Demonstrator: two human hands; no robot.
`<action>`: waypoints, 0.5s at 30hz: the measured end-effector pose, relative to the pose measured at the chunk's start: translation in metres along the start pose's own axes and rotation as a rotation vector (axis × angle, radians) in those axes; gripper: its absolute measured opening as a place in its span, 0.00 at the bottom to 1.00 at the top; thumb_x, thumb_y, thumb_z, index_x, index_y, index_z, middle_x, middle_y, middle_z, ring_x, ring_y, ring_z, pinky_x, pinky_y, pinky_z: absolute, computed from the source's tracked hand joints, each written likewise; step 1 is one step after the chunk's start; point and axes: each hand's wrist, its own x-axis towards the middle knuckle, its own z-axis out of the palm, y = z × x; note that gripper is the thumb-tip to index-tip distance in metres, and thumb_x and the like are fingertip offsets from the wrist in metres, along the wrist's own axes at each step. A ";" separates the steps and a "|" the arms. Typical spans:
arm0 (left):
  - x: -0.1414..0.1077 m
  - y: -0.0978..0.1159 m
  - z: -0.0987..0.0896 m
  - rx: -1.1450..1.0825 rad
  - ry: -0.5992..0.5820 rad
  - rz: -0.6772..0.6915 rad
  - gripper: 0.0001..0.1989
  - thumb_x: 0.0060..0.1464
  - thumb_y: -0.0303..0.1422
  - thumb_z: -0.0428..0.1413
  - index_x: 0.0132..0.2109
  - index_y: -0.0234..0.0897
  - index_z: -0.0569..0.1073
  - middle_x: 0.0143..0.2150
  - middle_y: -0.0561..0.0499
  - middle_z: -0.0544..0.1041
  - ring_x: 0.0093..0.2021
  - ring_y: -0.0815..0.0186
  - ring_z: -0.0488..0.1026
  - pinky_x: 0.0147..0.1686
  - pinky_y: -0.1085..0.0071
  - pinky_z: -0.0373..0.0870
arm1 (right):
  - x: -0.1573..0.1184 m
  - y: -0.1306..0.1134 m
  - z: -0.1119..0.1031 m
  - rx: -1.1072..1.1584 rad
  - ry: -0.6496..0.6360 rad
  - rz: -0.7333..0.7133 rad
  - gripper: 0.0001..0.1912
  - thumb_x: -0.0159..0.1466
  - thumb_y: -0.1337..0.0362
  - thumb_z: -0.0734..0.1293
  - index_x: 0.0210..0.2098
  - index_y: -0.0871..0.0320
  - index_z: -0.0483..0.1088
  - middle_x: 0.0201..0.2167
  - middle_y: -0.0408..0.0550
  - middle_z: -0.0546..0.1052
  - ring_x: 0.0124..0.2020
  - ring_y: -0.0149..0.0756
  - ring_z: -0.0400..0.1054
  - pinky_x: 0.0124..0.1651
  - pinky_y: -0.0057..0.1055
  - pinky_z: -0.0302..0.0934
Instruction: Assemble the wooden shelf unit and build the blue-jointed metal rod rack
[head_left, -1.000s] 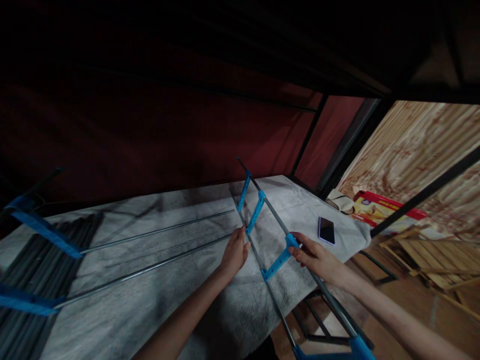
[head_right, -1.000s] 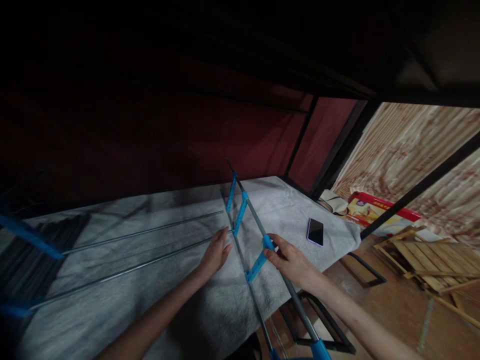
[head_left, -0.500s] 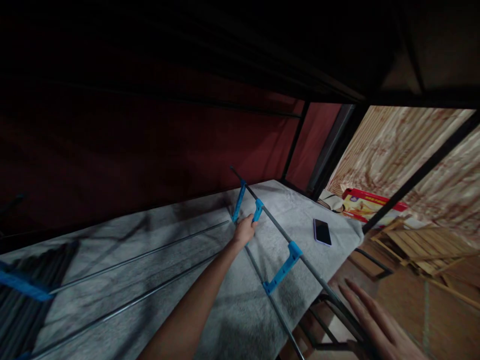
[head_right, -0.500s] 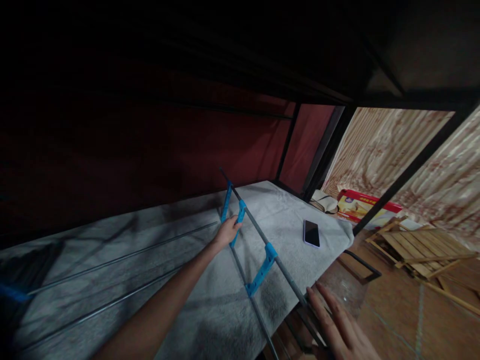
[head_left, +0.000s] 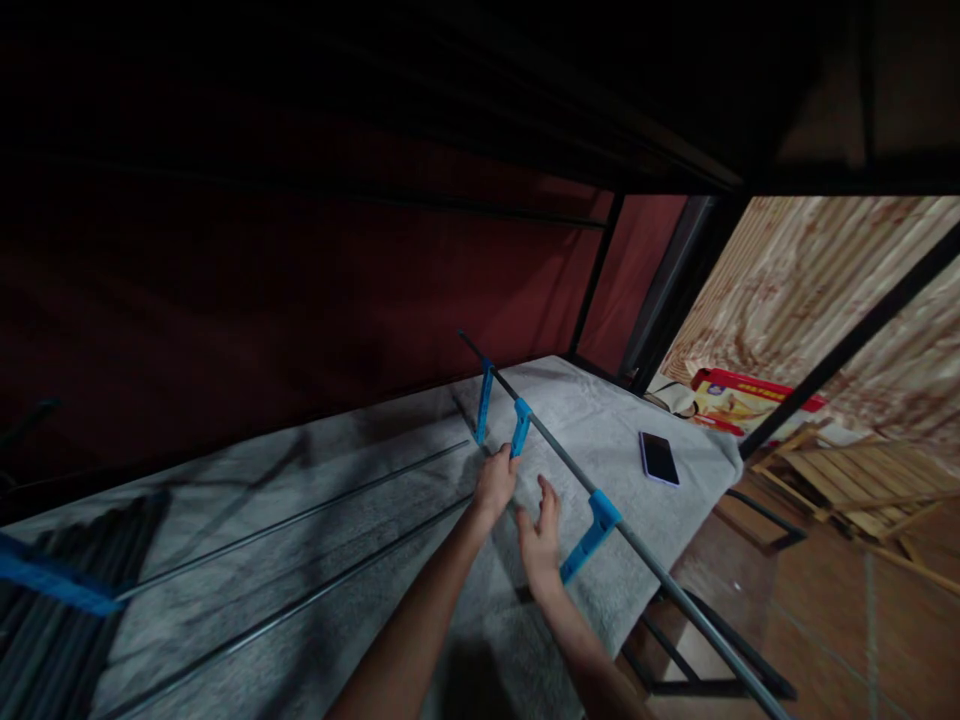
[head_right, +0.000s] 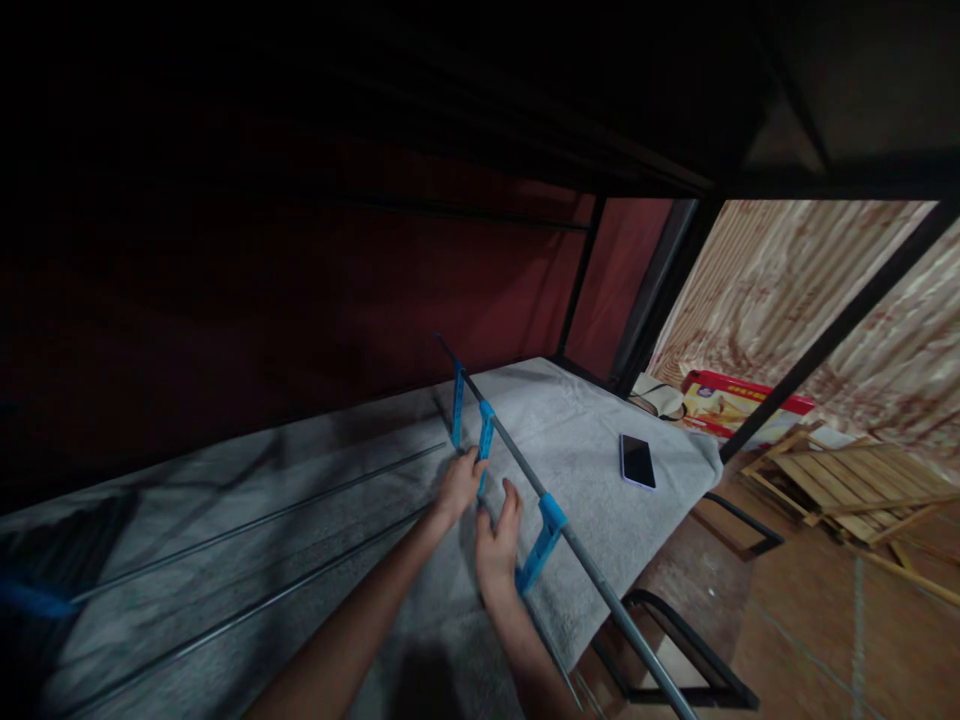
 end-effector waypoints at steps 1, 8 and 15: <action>0.001 -0.001 0.000 -0.012 -0.001 0.010 0.14 0.65 0.33 0.47 0.52 0.34 0.72 0.44 0.41 0.81 0.45 0.61 0.78 0.43 0.70 0.69 | 0.019 0.000 0.012 0.028 -0.012 0.024 0.31 0.61 0.59 0.61 0.63 0.58 0.61 0.64 0.56 0.64 0.66 0.45 0.55 0.69 0.44 0.48; -0.029 -0.060 -0.002 -0.038 0.086 0.007 0.20 0.61 0.27 0.49 0.59 0.38 0.71 0.57 0.45 0.76 0.57 0.64 0.72 0.58 0.69 0.66 | 0.089 -0.002 0.041 0.143 -0.214 0.002 0.17 0.56 0.57 0.65 0.43 0.57 0.73 0.43 0.49 0.78 0.47 0.42 0.69 0.53 0.37 0.61; -0.094 -0.137 0.003 0.310 0.072 -0.053 0.23 0.61 0.24 0.44 0.60 0.31 0.71 0.61 0.40 0.71 0.62 0.55 0.66 0.64 0.58 0.60 | 0.106 0.020 0.053 0.182 -0.061 0.175 0.14 0.58 0.51 0.63 0.26 0.54 0.67 0.23 0.42 0.71 0.28 0.37 0.65 0.33 0.32 0.59</action>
